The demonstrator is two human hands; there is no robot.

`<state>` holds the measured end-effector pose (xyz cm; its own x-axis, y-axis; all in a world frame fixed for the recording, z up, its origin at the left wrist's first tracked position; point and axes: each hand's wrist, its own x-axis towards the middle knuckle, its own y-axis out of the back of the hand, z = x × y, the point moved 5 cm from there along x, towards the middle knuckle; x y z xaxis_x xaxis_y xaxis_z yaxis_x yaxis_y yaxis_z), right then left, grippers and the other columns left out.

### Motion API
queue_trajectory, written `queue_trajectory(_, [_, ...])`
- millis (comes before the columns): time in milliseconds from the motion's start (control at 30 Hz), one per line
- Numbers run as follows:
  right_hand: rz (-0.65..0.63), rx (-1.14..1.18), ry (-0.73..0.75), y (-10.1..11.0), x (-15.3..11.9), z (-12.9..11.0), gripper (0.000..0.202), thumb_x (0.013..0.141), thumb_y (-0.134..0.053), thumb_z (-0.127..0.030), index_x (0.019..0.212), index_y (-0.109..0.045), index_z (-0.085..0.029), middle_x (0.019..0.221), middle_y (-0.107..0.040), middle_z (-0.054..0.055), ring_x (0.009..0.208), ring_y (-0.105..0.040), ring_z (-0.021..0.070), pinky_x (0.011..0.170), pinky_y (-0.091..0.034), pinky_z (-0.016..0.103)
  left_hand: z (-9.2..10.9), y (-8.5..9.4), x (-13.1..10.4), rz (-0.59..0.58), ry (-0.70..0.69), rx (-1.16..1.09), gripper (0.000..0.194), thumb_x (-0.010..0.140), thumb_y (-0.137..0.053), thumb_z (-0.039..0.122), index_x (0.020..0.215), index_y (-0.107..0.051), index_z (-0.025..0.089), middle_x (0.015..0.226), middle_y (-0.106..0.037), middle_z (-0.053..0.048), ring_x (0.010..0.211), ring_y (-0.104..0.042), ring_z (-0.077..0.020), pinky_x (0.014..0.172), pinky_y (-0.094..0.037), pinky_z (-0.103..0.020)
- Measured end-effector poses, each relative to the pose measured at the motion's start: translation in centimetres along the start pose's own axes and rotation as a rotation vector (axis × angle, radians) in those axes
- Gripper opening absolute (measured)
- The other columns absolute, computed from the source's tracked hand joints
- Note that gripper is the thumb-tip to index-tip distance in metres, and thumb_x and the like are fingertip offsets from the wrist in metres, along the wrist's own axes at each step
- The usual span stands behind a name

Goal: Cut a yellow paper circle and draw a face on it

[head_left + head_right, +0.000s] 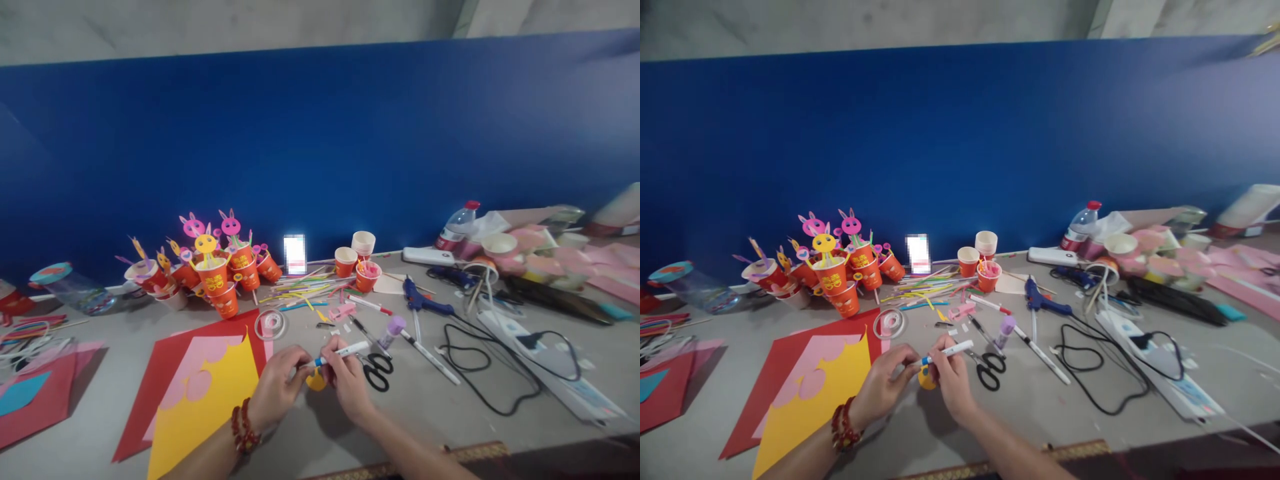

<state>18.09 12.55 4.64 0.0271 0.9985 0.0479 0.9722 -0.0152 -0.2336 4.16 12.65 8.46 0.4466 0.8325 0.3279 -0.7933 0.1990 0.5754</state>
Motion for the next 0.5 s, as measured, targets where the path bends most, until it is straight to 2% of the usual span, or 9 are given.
queue_trajectory(133, [-0.028,-0.204,0.055,0.3,0.6,-0.1,0.034,0.095,-0.044,-0.051,0.076,-0.044,-0.024,0.049,-0.044,-0.008,0.040,-0.038,0.0103,0.039,-0.030,0.020,-0.7,-0.6,0.4,0.008,-0.018,0.113,0.022,0.100,-0.049,0.035,0.088,-0.061,0.021,0.082,-0.067,-0.002,0.076,-0.064,-0.0161,0.071,-0.051,-0.025])
queue_trajectory(233, [-0.055,-0.355,0.101,1.7,1.8,-1.1,0.029,0.094,-0.051,-0.050,0.091,-0.056,-0.021,0.063,-0.063,-0.001,0.053,-0.058,0.0169,0.049,-0.044,0.025,-2.7,0.1,1.4,0.055,-0.008,0.221,0.021,0.100,-0.049,0.034,0.089,-0.062,0.021,0.084,-0.068,-0.002,0.077,-0.063,-0.0167,0.073,-0.051,-0.027])
queue_trajectory(267, [-0.055,-0.472,0.122,2.3,2.3,-1.6,0.026,0.093,-0.054,-0.046,0.100,-0.059,-0.021,0.076,-0.070,0.004,0.065,-0.065,0.0206,0.057,-0.048,0.027,-3.6,0.7,1.7,0.084,0.004,0.260,0.021,0.100,-0.049,0.034,0.091,-0.062,0.020,0.086,-0.068,-0.003,0.080,-0.063,-0.0182,0.074,-0.051,-0.029])
queue_trajectory(300, [-0.031,-0.764,0.158,3.1,2.7,-2.3,0.027,0.096,-0.051,-0.041,0.111,-0.058,-0.020,0.090,-0.073,0.008,0.075,-0.069,0.0229,0.063,-0.051,0.029,-4.4,1.2,2.1,0.113,0.014,0.306,0.021,0.100,-0.048,0.033,0.091,-0.062,0.020,0.087,-0.068,-0.004,0.083,-0.063,-0.0200,0.076,-0.050,-0.032])
queue_trajectory(367, [0.020,-1.317,0.104,4.6,3.4,-3.0,0.031,0.098,-0.047,-0.029,0.126,-0.053,-0.017,0.116,-0.069,0.017,0.084,-0.072,0.0254,0.067,-0.052,0.031,-5.9,2.2,2.6,0.151,0.021,0.402,0.020,0.098,-0.049,0.032,0.090,-0.063,0.020,0.089,-0.067,-0.006,0.090,-0.060,-0.0241,0.082,-0.048,-0.039])
queue_trajectory(433, [0.044,-1.552,0.025,5.7,4.0,-3.3,0.035,0.095,-0.049,-0.019,0.130,-0.052,-0.015,0.128,-0.062,0.023,0.076,-0.074,0.0260,0.061,-0.052,0.031,-6.9,2.5,3.1,0.160,0.017,0.492,0.019,0.096,-0.052,0.029,0.086,-0.064,0.019,0.092,-0.066,-0.008,0.095,-0.057,-0.0271,0.086,-0.045,-0.043])
queue_trajectory(500, [0.042,-1.589,-0.029,6.1,4.3,-3.4,0.040,0.088,-0.055,-0.011,0.128,-0.055,-0.015,0.125,-0.063,0.024,0.068,-0.074,0.0267,0.057,-0.051,0.032,-7.4,2.3,3.5,0.157,0.012,0.571,0.017,0.094,-0.054,0.026,0.083,-0.064,0.019,0.093,-0.065,-0.008,0.096,-0.055,-0.0278,0.086,-0.043,-0.044])
